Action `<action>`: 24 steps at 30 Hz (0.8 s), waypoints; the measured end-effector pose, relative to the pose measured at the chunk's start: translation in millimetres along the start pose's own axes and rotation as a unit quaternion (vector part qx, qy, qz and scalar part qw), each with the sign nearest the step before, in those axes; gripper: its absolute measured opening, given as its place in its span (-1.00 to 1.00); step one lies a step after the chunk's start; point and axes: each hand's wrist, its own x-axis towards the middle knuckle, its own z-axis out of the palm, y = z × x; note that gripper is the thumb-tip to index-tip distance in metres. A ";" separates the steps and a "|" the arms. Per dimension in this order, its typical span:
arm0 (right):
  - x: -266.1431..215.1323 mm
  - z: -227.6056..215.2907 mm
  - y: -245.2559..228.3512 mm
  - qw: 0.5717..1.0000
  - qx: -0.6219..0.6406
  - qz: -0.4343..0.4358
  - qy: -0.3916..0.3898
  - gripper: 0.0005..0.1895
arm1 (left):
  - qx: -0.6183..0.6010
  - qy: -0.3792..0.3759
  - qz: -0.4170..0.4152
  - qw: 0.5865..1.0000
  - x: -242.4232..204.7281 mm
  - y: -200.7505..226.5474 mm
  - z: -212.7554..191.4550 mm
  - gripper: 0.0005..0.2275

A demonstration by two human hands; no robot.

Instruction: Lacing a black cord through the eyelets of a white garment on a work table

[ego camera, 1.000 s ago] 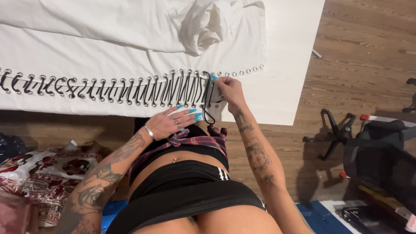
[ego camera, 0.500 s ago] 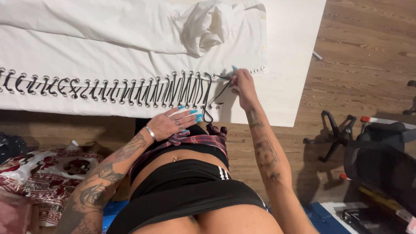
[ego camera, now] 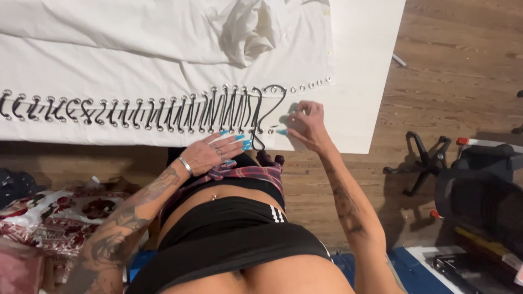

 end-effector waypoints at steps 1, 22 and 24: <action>3.6 0.3 0.2 1.000 0.000 0.011 -0.003 -0.66 | 0.008 -0.009 0.004 1.000 -0.3 -1.0 1.5 -0.65; 82.6 -32.8 7.3 0.984 -0.111 0.094 0.101 -0.85 | 0.012 -0.034 0.018 0.999 -4.9 -2.1 4.8 -0.61; 82.9 -38.6 6.7 0.974 -0.127 0.121 0.146 -0.84 | 0.012 -0.029 0.010 0.999 -1.8 -6.3 4.2 -0.60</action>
